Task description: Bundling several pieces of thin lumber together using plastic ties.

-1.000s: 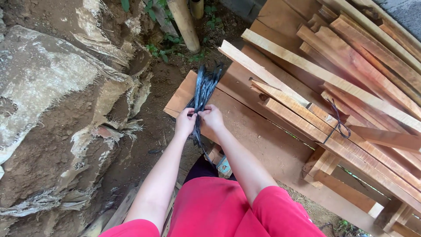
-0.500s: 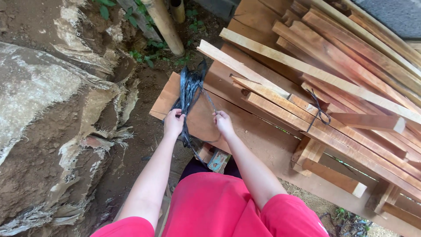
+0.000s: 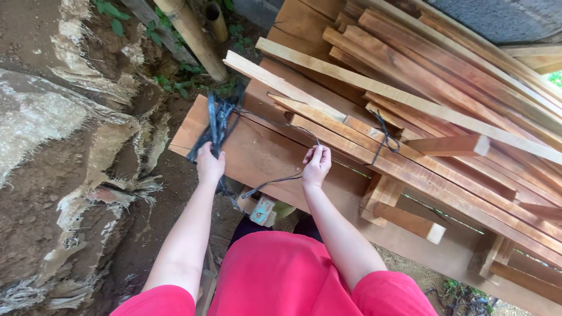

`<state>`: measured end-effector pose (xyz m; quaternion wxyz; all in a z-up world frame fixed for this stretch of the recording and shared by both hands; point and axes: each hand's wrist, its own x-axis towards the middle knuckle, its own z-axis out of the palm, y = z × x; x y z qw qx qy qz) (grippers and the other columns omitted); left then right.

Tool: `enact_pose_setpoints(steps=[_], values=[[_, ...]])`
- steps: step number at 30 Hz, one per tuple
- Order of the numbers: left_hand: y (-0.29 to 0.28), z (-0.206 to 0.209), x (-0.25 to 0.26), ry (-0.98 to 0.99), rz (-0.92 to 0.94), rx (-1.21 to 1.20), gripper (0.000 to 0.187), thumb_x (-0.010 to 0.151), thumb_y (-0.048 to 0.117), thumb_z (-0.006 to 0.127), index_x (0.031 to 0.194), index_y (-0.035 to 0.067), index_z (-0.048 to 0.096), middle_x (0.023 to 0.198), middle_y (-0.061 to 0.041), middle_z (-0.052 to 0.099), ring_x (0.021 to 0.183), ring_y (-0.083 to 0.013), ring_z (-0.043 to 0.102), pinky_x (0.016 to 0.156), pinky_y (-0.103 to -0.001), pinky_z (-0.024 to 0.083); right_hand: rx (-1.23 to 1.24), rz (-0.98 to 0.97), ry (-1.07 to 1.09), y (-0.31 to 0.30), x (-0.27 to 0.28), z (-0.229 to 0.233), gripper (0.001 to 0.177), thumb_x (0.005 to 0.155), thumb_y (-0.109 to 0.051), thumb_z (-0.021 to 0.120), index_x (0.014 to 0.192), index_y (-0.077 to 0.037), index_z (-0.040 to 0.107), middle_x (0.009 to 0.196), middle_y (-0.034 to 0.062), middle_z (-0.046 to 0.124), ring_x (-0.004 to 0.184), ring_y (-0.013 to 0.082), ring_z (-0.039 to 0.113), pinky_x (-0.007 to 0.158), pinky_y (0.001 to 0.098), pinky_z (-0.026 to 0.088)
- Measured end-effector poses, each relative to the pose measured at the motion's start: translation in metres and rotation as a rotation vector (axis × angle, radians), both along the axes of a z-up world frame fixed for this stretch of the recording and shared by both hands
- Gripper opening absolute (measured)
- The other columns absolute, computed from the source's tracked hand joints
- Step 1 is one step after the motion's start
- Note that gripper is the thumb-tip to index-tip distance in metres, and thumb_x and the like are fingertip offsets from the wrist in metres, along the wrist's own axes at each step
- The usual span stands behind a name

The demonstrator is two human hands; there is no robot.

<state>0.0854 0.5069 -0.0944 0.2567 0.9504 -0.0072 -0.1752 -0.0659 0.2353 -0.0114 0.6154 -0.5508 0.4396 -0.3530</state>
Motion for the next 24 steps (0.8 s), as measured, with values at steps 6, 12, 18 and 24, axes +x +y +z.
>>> enact_pose_setpoints(steps=[6,12,18,24], values=[[-0.098,0.043,-0.062,-0.379,0.026,0.063,0.041,0.099,0.052,0.066,0.120,0.018,0.070,0.116,-0.014,0.071,0.112,-0.0384,0.065,0.092,-0.053,0.050,0.129,0.201,0.062,-0.016,-0.039,0.029,0.020,0.110,-0.018,0.048,0.105,-0.009,0.065,0.066,0.0052,0.062,0.047,0.0101,0.056,0.046,0.0189,0.046],[-0.227,0.048,-0.146,0.387,0.115,-0.766,0.047,0.106,0.055,0.056,0.127,0.014,0.065,0.107,-0.011,0.078,0.096,-0.0228,0.076,0.082,-0.033,0.058,0.210,0.418,0.111,-0.037,-0.100,0.009,0.021,0.108,-0.018,0.051,0.101,-0.008,0.068,0.072,0.0053,0.066,0.057,0.0103,0.061,0.055,0.0197,0.049],[-0.287,0.118,-0.180,0.308,0.310,-0.881,0.025,0.106,0.034,0.052,0.111,0.015,0.068,0.072,-0.003,0.072,0.064,-0.0121,0.071,0.052,-0.020,0.054,0.275,0.610,0.230,-0.058,-0.164,0.018,0.022,0.106,-0.018,0.052,0.094,-0.010,0.069,0.078,0.0060,0.073,0.068,0.0126,0.069,0.065,0.0234,0.054],[-0.296,0.165,-0.206,0.304,0.336,-1.028,0.030,0.111,0.026,0.042,0.101,0.009,0.064,0.059,0.005,0.046,0.050,-0.0084,0.056,0.045,-0.019,0.048,0.210,0.662,0.158,-0.074,-0.197,0.065,0.028,0.107,-0.018,0.052,0.124,-0.002,0.067,0.108,0.0206,0.072,0.104,0.0221,0.067,0.093,0.0405,0.056]])
